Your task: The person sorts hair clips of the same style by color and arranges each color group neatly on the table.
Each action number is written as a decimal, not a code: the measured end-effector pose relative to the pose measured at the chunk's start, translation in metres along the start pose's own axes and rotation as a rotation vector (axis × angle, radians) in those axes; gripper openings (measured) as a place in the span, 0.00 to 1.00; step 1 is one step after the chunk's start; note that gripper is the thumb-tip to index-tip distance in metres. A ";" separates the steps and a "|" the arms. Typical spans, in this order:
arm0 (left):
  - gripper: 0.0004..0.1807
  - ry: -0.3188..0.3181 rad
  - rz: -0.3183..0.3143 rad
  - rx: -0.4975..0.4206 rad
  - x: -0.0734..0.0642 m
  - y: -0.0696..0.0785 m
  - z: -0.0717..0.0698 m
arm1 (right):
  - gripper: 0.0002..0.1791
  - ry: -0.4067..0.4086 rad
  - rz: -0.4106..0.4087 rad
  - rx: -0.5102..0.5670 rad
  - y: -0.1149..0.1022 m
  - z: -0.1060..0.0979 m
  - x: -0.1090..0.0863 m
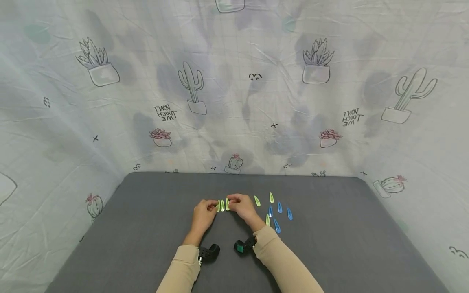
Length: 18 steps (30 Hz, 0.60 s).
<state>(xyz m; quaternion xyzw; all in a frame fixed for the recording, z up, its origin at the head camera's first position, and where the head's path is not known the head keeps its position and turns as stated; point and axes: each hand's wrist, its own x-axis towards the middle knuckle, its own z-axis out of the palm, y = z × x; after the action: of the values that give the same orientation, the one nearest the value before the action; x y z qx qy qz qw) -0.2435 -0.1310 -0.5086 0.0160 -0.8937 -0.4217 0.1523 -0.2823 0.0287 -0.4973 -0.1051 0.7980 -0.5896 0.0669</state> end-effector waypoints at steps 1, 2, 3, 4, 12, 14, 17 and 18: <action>0.08 0.001 0.001 -0.001 0.000 0.000 0.000 | 0.17 0.002 -0.007 -0.013 0.000 0.000 0.000; 0.08 0.002 0.000 -0.002 0.000 0.000 0.001 | 0.17 0.004 -0.015 -0.027 0.001 0.000 0.001; 0.08 0.002 0.000 -0.002 0.000 -0.001 0.001 | 0.17 0.010 -0.021 -0.042 0.001 0.000 0.001; 0.08 0.003 0.003 -0.001 0.001 -0.001 0.001 | 0.17 0.014 -0.032 -0.059 0.002 0.001 0.002; 0.08 0.008 0.005 -0.008 0.001 -0.001 0.001 | 0.15 0.045 -0.058 -0.179 -0.002 0.003 0.002; 0.08 0.007 0.005 -0.006 0.001 -0.001 0.001 | 0.14 0.050 -0.049 -0.192 -0.003 0.003 0.002; 0.08 0.004 0.001 -0.003 0.001 -0.001 0.001 | 0.14 0.062 -0.027 -0.200 -0.003 0.005 0.002; 0.08 0.004 0.000 -0.002 0.001 -0.001 0.001 | 0.13 0.069 -0.019 -0.201 -0.003 0.005 0.002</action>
<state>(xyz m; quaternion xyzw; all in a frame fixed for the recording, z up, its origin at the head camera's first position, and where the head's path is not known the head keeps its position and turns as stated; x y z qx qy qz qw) -0.2446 -0.1308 -0.5099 0.0166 -0.8930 -0.4225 0.1539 -0.2829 0.0224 -0.4955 -0.0985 0.8539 -0.5104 0.0229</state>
